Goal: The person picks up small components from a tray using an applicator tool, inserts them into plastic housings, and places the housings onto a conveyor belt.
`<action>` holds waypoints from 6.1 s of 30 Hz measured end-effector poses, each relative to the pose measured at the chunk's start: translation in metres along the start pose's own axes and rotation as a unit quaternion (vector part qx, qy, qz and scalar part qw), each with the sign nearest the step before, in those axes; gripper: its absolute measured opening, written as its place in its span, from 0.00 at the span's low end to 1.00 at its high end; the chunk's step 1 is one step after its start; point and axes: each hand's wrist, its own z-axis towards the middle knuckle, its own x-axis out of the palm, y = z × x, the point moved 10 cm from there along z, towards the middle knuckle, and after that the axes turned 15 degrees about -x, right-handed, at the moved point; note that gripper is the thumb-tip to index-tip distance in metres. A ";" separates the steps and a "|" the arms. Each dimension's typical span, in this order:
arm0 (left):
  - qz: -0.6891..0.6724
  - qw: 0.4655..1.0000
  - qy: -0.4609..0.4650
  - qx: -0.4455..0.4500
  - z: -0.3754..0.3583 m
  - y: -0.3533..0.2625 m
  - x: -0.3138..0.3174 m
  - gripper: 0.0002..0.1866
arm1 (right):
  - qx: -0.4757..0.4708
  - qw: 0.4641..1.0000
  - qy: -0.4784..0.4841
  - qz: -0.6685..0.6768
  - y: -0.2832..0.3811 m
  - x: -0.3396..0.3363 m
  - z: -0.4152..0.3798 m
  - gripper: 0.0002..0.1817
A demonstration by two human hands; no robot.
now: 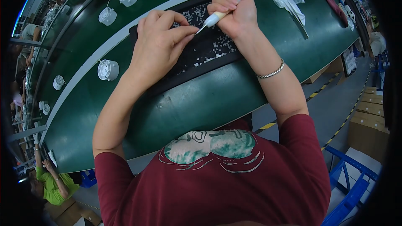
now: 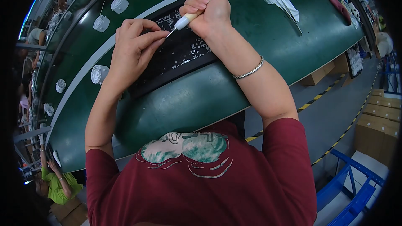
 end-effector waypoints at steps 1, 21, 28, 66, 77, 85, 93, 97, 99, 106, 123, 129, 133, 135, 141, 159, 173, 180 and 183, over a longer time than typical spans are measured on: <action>-0.001 1.000 0.001 -0.001 0.000 0.000 0.000 0.08 | 0.001 1.000 0.000 0.000 0.000 0.000 0.000 0.16; -0.105 0.991 0.016 -0.087 0.000 0.011 -0.001 0.14 | 0.012 0.999 0.003 0.047 0.004 0.005 0.001 0.17; -0.210 0.965 0.048 -0.151 0.005 0.023 0.017 0.10 | 0.012 0.998 0.019 0.055 0.003 0.009 -0.002 0.17; -0.135 0.951 0.001 -0.278 -0.132 0.132 -0.092 0.32 | -0.005 0.940 0.293 -0.175 -0.094 0.132 -0.066 0.19; -0.187 0.925 0.092 -0.319 -0.151 0.138 -0.044 0.33 | 0.011 0.839 0.435 -0.327 -0.193 0.137 -0.113 0.20; -0.215 0.934 0.023 -0.285 -0.153 0.139 -0.044 0.29 | 0.042 0.821 0.456 -0.341 -0.220 0.120 -0.115 0.20; -0.243 0.925 0.020 -0.293 -0.155 0.141 -0.042 0.28 | -0.054 0.711 0.519 -0.472 -0.224 0.125 -0.131 0.19; -0.242 0.924 0.006 -0.295 -0.161 0.144 -0.044 0.30 | -0.142 0.671 0.554 -0.472 -0.224 0.132 -0.145 0.17; -0.259 0.913 0.017 -0.316 -0.160 0.144 -0.046 0.30 | -0.153 0.647 0.577 -0.474 -0.223 0.135 -0.148 0.15; 0.208 0.940 -0.104 -0.250 -0.093 0.182 -0.121 0.28 | -0.186 0.737 0.513 -0.399 -0.126 0.173 -0.127 0.20; 0.103 0.877 0.079 -0.463 0.049 0.369 -0.041 0.56 | -0.309 0.788 0.344 -0.407 0.011 0.098 -0.073 0.20; 0.133 0.907 0.112 -0.384 0.076 0.291 0.010 0.44 | -0.322 0.777 0.342 -0.419 0.025 0.094 -0.070 0.19; 0.181 0.911 0.007 -0.370 0.087 0.299 0.022 0.40 | -0.323 0.773 0.343 -0.425 0.025 0.093 -0.071 0.18; 0.198 0.918 0.036 -0.340 0.089 0.305 0.031 0.40 | -0.320 0.780 0.335 -0.420 0.027 0.092 -0.068 0.18; 0.227 0.894 0.057 -0.383 0.073 0.293 -0.003 0.44 | -0.308 0.805 0.307 -0.404 0.030 0.086 -0.059 0.20; 0.012 0.966 0.113 -0.230 -0.045 0.199 -0.076 0.34 | -0.313 0.837 0.273 -0.357 0.051 0.084 -0.048 0.21; 0.195 0.861 0.124 -0.453 -0.200 0.244 -0.183 0.49 | -0.180 0.873 0.284 -0.354 0.010 0.066 -0.033 0.20; 0.104 0.961 0.071 -0.246 -0.036 0.172 -0.102 0.32 | -0.140 0.847 0.348 -0.377 -0.014 0.065 -0.056 0.20; 0.200 0.976 -0.032 -0.077 0.020 0.202 -0.047 0.33 | -0.138 0.839 0.357 -0.387 -0.018 0.063 -0.059 0.20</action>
